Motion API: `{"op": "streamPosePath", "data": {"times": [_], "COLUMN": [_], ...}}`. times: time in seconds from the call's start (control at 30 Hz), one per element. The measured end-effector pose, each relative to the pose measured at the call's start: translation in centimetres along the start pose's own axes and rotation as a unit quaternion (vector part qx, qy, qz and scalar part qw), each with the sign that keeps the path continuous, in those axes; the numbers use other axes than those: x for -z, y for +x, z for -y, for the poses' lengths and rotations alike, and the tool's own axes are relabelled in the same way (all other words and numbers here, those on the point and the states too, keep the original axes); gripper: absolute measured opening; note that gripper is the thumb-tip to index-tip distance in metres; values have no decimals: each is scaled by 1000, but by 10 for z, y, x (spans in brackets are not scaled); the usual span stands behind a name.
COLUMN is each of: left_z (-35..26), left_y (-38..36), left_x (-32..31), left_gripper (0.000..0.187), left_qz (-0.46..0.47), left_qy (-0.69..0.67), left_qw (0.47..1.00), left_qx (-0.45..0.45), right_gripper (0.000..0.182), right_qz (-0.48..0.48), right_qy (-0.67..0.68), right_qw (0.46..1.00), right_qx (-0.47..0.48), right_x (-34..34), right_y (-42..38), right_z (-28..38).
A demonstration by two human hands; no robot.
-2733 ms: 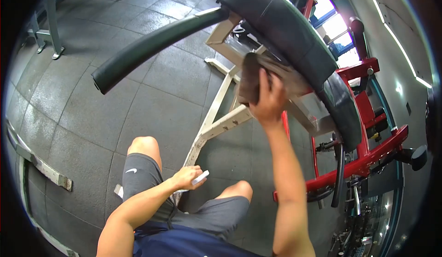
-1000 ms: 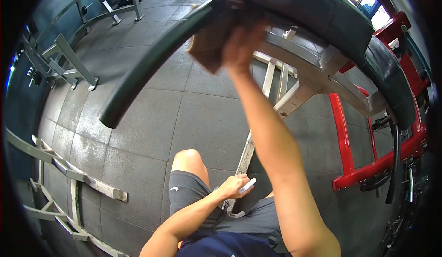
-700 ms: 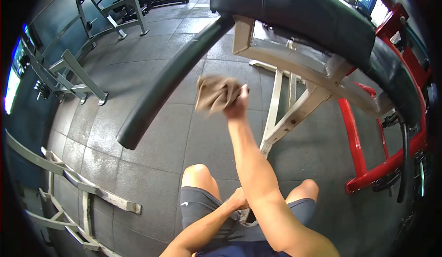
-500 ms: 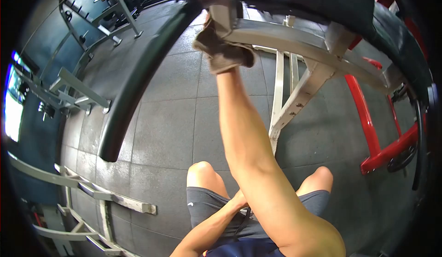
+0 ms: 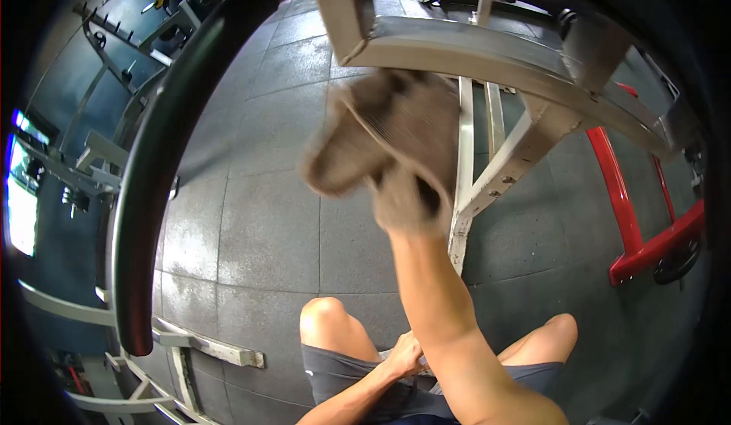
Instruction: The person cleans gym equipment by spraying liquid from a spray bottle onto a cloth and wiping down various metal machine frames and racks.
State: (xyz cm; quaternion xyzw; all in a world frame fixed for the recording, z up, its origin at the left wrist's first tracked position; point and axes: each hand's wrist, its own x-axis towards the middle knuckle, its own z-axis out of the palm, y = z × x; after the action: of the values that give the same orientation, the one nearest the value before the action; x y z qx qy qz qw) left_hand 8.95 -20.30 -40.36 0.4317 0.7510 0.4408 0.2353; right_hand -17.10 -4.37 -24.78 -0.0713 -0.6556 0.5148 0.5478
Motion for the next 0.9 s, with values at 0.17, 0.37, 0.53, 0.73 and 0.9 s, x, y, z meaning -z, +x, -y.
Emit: {"op": "streamPosePath", "data": {"times": [0.17,0.37,0.53,0.73,0.9], "left_z": [-36,-47,-49,-52,-60], "left_y": [31,43,47,52,65], "left_x": [18,20,17,14,16], "left_gripper": [23,21,23,24,23], "left_qz": [-4,-45,-62,-80,-92], "left_qy": [3,-23,-12,-4,5], "left_qw": [999,999,997,993,990], "left_qx": [38,-11,-46,-83,-110], "right_gripper": [74,59,38,43,30], "right_qz": [5,129,386,374,429], "right_qy": [-312,-508,-271,-651,-579], "right_qw": [914,723,649,269,481], "right_qx": [258,451,597,603,499], "right_x": [51,29,36,-85,-141], "right_y": [72,126,143,132,169], "right_z": [51,46,39,122,99]}}
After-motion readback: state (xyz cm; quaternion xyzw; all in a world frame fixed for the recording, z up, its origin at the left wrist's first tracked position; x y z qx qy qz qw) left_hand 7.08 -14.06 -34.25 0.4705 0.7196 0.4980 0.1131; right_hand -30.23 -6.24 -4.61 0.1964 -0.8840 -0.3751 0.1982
